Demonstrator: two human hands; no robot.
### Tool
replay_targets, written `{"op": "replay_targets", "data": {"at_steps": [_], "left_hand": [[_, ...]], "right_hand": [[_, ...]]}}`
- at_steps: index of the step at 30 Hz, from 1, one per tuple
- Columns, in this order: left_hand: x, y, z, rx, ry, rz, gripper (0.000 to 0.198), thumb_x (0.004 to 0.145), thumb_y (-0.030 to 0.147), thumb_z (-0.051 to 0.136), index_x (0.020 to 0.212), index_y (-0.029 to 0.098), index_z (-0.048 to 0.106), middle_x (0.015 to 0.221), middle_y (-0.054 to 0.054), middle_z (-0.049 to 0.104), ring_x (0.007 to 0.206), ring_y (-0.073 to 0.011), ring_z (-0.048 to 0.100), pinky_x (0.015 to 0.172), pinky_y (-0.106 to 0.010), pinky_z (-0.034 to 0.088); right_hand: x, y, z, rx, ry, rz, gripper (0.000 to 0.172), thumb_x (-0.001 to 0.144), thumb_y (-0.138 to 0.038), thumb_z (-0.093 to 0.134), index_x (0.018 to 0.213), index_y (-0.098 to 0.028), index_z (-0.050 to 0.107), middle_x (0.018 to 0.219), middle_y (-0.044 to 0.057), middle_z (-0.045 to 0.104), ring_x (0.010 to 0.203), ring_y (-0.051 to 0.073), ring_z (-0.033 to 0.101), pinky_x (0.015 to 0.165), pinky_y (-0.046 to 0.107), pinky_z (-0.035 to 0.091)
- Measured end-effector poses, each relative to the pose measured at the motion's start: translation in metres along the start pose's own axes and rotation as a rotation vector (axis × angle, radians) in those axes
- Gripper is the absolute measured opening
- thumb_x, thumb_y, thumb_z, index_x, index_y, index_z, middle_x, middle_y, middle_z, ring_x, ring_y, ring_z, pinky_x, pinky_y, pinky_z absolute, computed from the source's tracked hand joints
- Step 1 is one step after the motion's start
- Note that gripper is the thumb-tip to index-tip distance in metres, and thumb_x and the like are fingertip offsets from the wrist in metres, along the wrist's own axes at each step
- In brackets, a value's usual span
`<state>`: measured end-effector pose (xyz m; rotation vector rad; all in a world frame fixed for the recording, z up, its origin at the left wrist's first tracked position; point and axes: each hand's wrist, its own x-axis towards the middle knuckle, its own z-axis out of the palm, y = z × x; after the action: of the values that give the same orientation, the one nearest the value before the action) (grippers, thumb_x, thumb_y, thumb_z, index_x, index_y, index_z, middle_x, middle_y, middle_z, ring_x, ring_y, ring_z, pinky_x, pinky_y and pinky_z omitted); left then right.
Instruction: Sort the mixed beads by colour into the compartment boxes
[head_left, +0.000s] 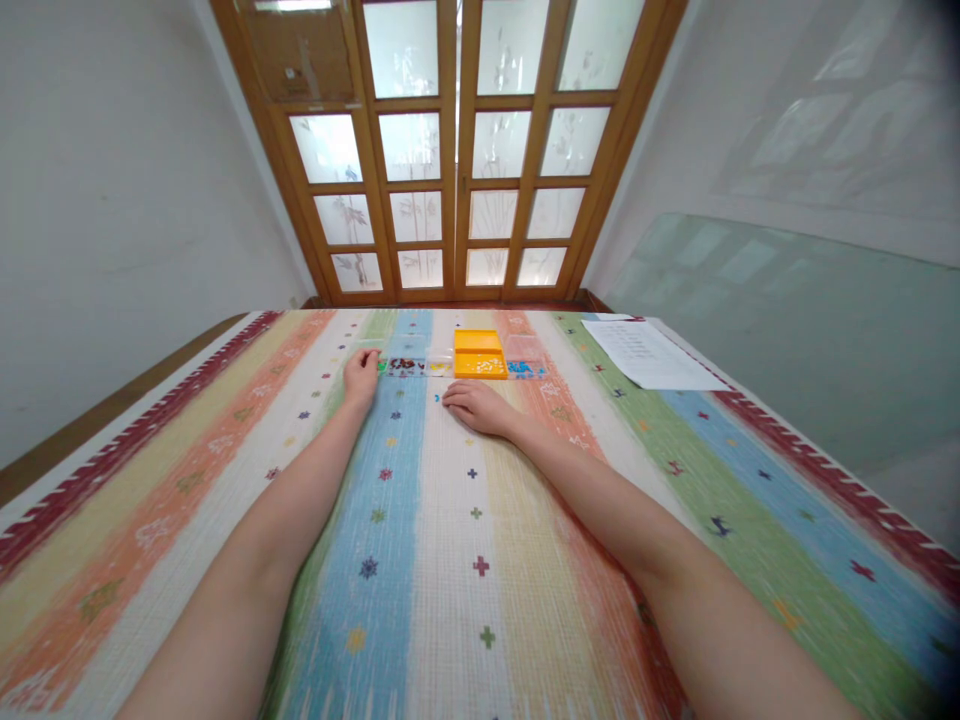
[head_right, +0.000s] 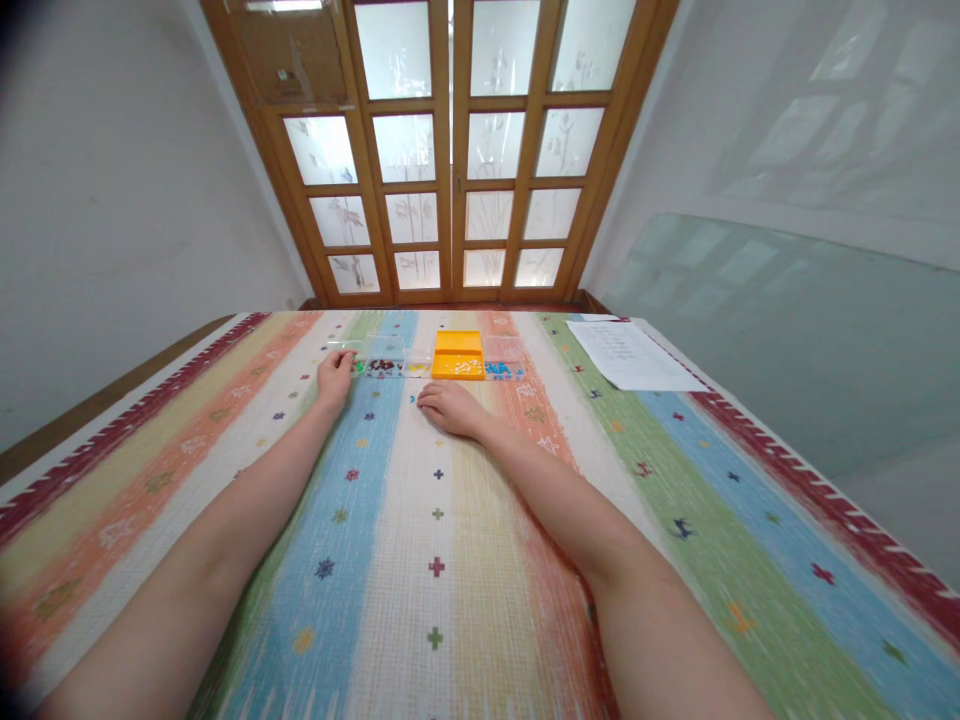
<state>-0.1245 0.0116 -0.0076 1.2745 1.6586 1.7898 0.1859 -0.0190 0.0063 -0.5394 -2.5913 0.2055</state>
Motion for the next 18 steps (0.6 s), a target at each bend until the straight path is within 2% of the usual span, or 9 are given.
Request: {"op": "replay_targets", "data": {"at_steps": [2, 6, 12, 18], "left_hand": [[0.009, -0.008, -0.007, -0.057, 0.077, -0.023, 0.018, 0.090, 0.027, 0.058, 0.094, 0.017, 0.072, 0.081, -0.001, 0.067, 0.068, -0.0138, 0.058, 0.064, -0.023, 0.045], [0.018, -0.017, -0.017, -0.172, 0.154, -0.146, 0.021, 0.090, 0.036, 0.061, 0.095, 0.016, 0.069, 0.079, 0.000, 0.064, 0.060, -0.0108, 0.053, 0.055, -0.020, 0.039], [0.019, -0.013, -0.022, -0.261, 0.172, -0.254, 0.030, 0.088, 0.045, 0.066, 0.097, 0.016, 0.066, 0.076, 0.002, 0.060, 0.056, -0.0080, 0.047, 0.052, -0.019, 0.036], [0.021, -0.016, -0.022, -0.244, 0.181, -0.267, 0.035, 0.088, 0.049, 0.066, 0.099, 0.017, 0.063, 0.077, 0.003, 0.060, 0.055, -0.0074, 0.049, 0.053, -0.019, 0.037]], "right_hand": [[0.000, 0.001, 0.000, -0.011, -0.002, 0.002, 0.029, 0.104, -0.022, 0.052, 0.114, -0.021, 0.080, 0.119, 0.011, 0.076, 0.114, 0.023, 0.067, 0.105, 0.042, 0.050], [-0.002, 0.003, 0.002, 0.001, 0.012, 0.009, 0.029, 0.105, -0.023, 0.052, 0.116, -0.021, 0.079, 0.120, 0.011, 0.076, 0.114, 0.023, 0.067, 0.104, 0.041, 0.050], [-0.003, 0.006, 0.003, -0.002, 0.040, 0.037, 0.031, 0.105, -0.023, 0.051, 0.121, -0.023, 0.078, 0.126, 0.010, 0.074, 0.118, 0.023, 0.066, 0.106, 0.041, 0.050], [-0.005, 0.009, 0.005, -0.006, 0.095, 0.082, 0.030, 0.103, -0.020, 0.055, 0.124, -0.023, 0.077, 0.128, 0.011, 0.074, 0.120, 0.024, 0.067, 0.108, 0.043, 0.050]]}}
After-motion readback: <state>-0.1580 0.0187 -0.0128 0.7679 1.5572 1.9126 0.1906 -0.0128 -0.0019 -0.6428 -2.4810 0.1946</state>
